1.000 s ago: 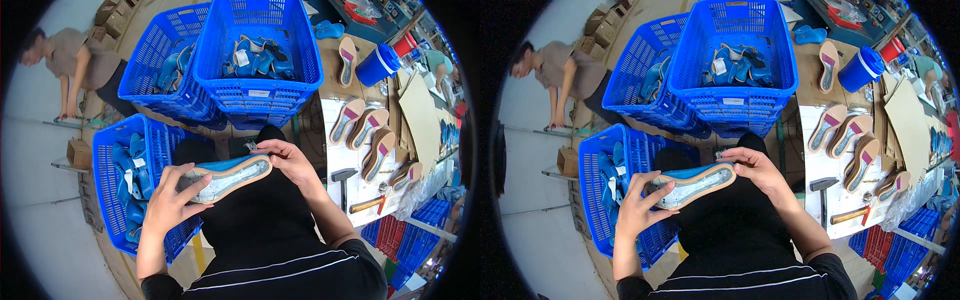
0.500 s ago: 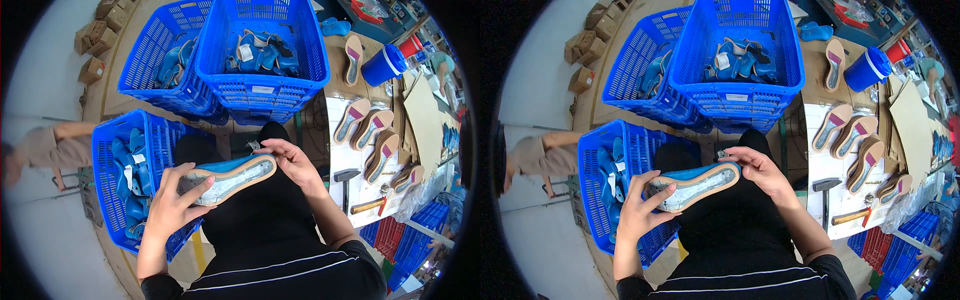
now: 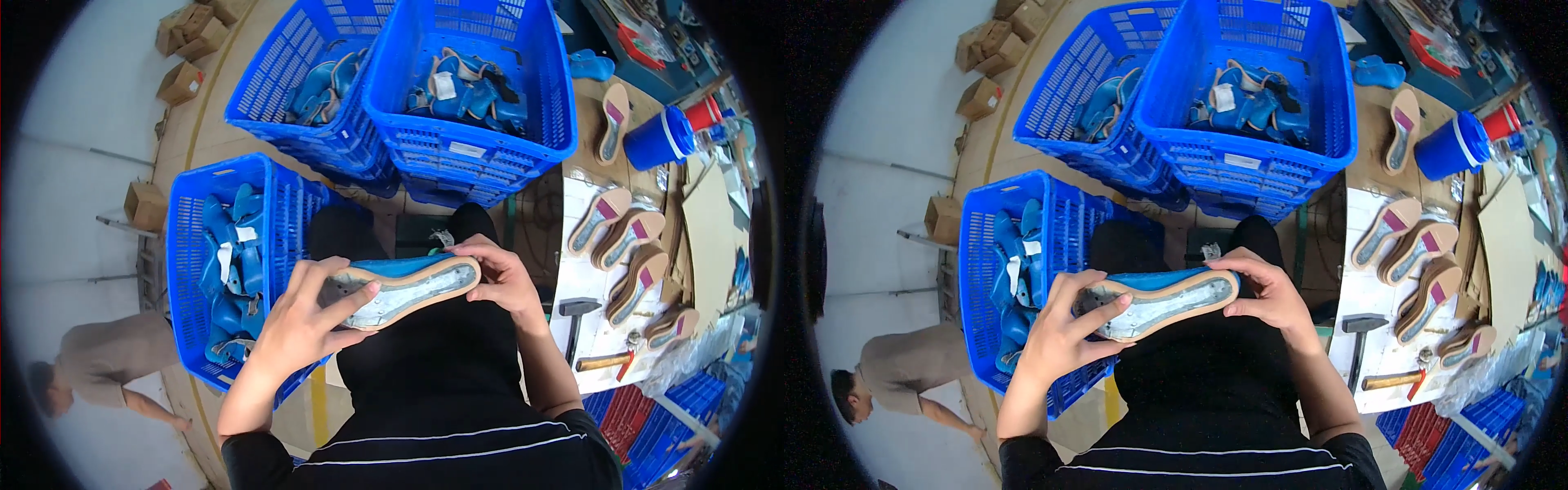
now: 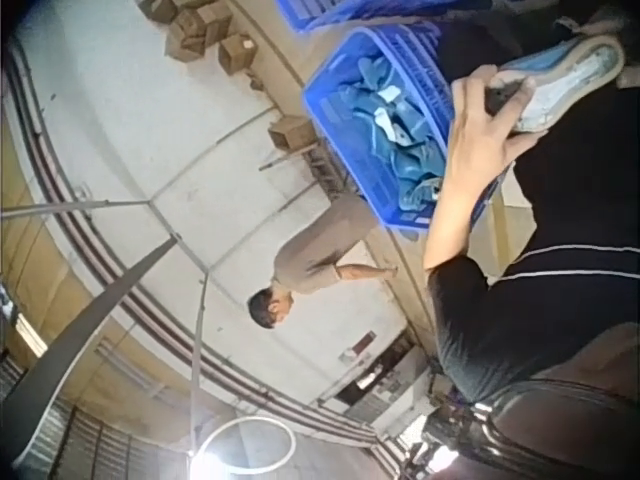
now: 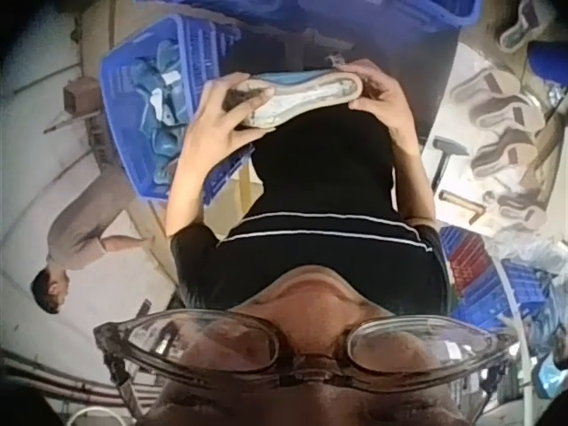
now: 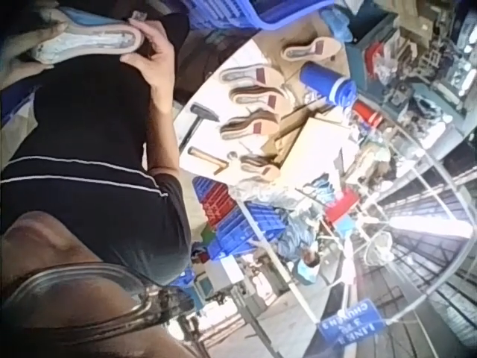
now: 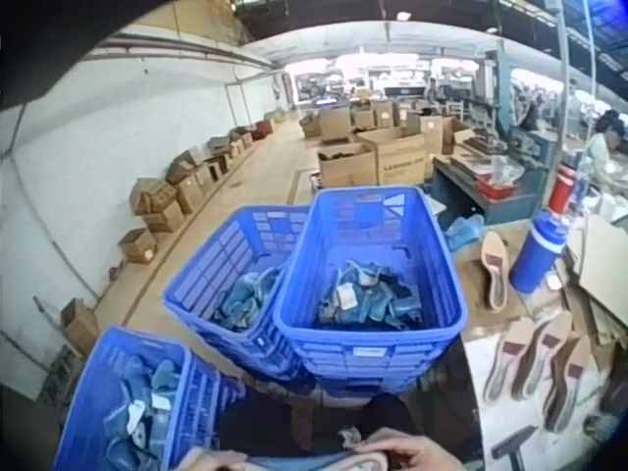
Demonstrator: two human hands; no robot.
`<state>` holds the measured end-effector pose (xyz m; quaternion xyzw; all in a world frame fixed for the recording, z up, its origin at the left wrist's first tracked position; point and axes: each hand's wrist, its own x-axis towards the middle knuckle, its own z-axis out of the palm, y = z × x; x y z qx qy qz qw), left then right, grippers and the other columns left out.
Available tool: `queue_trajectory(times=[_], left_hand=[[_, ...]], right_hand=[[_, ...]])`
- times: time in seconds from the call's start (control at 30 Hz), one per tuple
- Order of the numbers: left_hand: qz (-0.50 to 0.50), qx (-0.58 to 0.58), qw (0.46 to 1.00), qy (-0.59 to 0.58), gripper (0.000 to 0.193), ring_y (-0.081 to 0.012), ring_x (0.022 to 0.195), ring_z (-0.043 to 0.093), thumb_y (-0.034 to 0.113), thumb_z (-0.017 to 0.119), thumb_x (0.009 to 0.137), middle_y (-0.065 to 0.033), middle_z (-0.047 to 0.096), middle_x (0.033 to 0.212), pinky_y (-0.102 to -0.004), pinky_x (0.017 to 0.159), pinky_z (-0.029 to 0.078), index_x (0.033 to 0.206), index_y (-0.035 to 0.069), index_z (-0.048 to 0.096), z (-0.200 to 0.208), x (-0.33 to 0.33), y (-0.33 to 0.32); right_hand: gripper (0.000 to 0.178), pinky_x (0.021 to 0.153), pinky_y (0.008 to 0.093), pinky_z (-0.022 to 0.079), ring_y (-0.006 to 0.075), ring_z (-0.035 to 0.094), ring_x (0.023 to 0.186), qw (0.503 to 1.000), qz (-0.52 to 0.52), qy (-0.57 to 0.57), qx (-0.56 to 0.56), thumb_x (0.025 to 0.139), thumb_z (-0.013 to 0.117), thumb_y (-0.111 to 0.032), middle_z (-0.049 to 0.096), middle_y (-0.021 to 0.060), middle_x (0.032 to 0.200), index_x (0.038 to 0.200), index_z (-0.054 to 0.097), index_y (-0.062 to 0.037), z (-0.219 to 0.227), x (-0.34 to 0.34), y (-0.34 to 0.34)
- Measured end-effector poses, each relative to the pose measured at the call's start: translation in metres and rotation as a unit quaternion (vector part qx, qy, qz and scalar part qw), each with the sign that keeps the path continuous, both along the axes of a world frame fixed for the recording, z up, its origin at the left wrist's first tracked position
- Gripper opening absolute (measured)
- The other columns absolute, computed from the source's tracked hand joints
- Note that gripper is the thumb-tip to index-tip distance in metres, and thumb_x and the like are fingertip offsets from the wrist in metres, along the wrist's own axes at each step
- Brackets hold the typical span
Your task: Hammer the sole and edges of blue high-heeled shoes to ensure proper adhesion and shape.
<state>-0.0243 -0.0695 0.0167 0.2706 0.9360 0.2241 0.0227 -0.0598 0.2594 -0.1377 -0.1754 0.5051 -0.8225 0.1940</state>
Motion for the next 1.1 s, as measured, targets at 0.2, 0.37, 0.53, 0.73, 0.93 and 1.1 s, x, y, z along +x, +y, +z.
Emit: queue_trajectory(times=[0.2, 0.37, 0.53, 0.73, 0.93, 1.1], left_hand=[[-0.009, 0.002, 1.0, -0.019, 0.066, -0.0345, 0.113, 0.059, 0.023, 0.1, 0.072, -0.0153, 0.055, 0.141, -0.0408, 0.085, 0.062, 0.135, 0.023, 0.078, 0.005, 0.002, 0.001], [-0.006, -0.015, 0.999, -0.028, 0.069, -0.0349, 0.117, 0.061, 0.023, 0.101, 0.068, -0.0146, 0.058, 0.141, -0.0424, 0.09, 0.062, 0.134, 0.023, 0.079, 0.003, 0.007, -0.001], [-0.006, -0.025, 0.999, -0.035, 0.069, -0.0358, 0.118, 0.06, 0.021, 0.099, 0.07, -0.0158, 0.058, 0.142, -0.0443, 0.094, 0.062, 0.135, 0.025, 0.077, 0.006, 0.006, 0.0], [0.006, -0.028, 0.999, -0.019, 0.077, -0.0342, 0.119, 0.062, 0.021, 0.104, 0.061, -0.0134, 0.06, 0.14, -0.0424, 0.094, 0.061, 0.134, 0.026, 0.079, 0.002, 0.009, 0.002], [-0.003, -0.032, 0.999, -0.016, 0.069, -0.0325, 0.116, 0.06, 0.02, 0.1, 0.069, -0.0111, 0.059, 0.147, -0.0425, 0.091, 0.063, 0.134, 0.024, 0.077, 0.003, 0.009, 0.004], [-0.007, -0.033, 0.999, -0.015, 0.072, -0.0322, 0.117, 0.059, 0.019, 0.101, 0.067, -0.0095, 0.061, 0.147, -0.042, 0.092, 0.062, 0.135, 0.022, 0.077, 0.002, 0.008, 0.002]], right_hand=[[0.065, 0.109, 0.0368, 0.048, 0.0229, 0.063, 0.122, 0.999, -0.01, 0.019, 0.034, 0.082, 0.095, -0.016, 0.067, 0.0106, 0.131, 0.141, 0.071, -0.0019, -0.006, 0.0, 0.001], [0.065, 0.109, 0.0371, 0.047, 0.0227, 0.062, 0.122, 0.999, -0.006, 0.025, 0.037, 0.083, 0.094, -0.017, 0.066, 0.0106, 0.131, 0.141, 0.07, -0.0022, -0.002, -0.003, 0.0], [0.067, 0.112, 0.038, 0.047, 0.0243, 0.063, 0.128, 0.999, 0.005, 0.017, 0.031, 0.083, 0.094, -0.016, 0.066, 0.0109, 0.135, 0.144, 0.069, -0.0036, -0.008, -0.004, 0.002], [0.062, 0.112, 0.0375, 0.05, 0.0257, 0.064, 0.131, 1.0, 0.005, 0.024, -0.009, 0.096, 0.083, -0.036, 0.067, 0.0146, 0.139, 0.145, 0.067, -0.0018, -0.011, -0.007, 0.002], [0.068, 0.11, 0.038, 0.053, 0.0249, 0.068, 0.128, 0.998, -0.018, -0.05, -0.028, 0.105, 0.069, -0.052, 0.071, 0.0191, 0.137, 0.147, 0.063, 0.0007, -0.005, -0.005, -0.003], [0.067, 0.107, 0.0349, 0.055, 0.0223, 0.072, 0.121, 0.997, -0.014, -0.076, -0.014, 0.1, 0.078, -0.047, 0.074, 0.0168, 0.131, 0.147, 0.063, -0.0004, -0.004, -0.008, -0.003]])
